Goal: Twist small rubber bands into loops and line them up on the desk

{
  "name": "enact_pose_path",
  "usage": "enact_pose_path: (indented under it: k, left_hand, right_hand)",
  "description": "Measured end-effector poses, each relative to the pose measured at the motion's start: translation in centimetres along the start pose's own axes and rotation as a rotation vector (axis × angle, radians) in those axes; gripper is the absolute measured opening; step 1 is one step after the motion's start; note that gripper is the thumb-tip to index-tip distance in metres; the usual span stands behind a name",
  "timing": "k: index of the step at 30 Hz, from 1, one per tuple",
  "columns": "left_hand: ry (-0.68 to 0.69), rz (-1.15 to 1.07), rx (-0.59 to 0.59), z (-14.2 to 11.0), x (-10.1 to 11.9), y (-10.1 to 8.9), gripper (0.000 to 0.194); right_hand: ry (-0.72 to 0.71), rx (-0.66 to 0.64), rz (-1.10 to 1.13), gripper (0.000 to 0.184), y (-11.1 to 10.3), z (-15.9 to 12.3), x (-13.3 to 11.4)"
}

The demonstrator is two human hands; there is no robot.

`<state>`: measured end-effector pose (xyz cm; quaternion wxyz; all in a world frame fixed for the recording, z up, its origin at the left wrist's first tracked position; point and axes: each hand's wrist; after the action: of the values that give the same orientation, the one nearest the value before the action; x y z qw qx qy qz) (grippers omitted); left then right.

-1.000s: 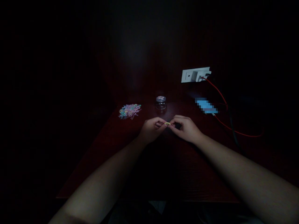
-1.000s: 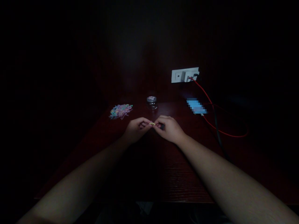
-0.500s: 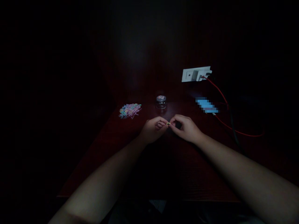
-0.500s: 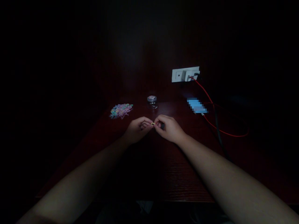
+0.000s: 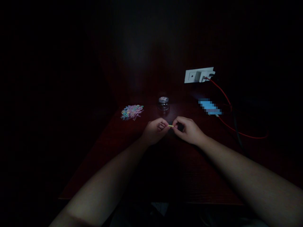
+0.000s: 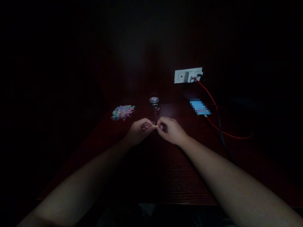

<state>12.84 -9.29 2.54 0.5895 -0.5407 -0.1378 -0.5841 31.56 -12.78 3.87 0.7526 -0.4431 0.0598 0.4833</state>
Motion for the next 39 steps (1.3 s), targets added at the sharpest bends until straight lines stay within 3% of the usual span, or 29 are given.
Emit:
enact_pose_path:
  k: [6, 11, 17, 22, 28, 33, 39]
  left_hand:
    - [0.015, 0.046, -0.008, 0.1, -0.4, -0.1, 0.015]
    - [0.033, 0.22, -0.012, 0.3, -1.2, -1.0, 0.013]
    - [-0.139, 0.589, 0.061, 1.0, -2.8, -3.4, 0.004]
    - [-0.239, 0.727, 0.129, 1.5, -3.8, -5.0, 0.005]
    - [-0.28, 0.788, 0.107, 1.6, -4.4, -5.3, 0.008]
    - [-0.22, 0.783, 0.083, 1.6, -4.5, -5.2, 0.012]
    - [-0.12, 0.823, 0.021, 1.5, -3.9, -4.5, 0.029]
  right_hand:
    - [0.008, -0.026, 0.016, 0.001, 0.0, 0.0, 0.0]
    - [0.037, -0.09, -0.033, 0.01, 0.2, 0.0, 0.7]
    - [0.174, -0.216, -0.194, 0.057, 0.8, -0.7, 2.5]
    - [0.264, -0.261, -0.213, 0.077, 1.1, -0.9, 2.8]
    - [0.309, -0.248, -0.215, 0.086, 1.1, -0.9, 2.8]
    - [0.423, -0.291, -0.305, 0.088, 0.8, -0.7, 2.7]
    - [0.435, -0.374, -0.354, 0.083, 0.9, -0.8, 2.9]
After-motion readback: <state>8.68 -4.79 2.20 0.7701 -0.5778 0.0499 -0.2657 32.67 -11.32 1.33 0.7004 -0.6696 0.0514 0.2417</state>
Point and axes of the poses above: each hand's wrist, its own z-axis towards the middle knuckle, its own y-axis out of the palm, x = y × z, and after that the axes turned 6 degrees about z, right-handed
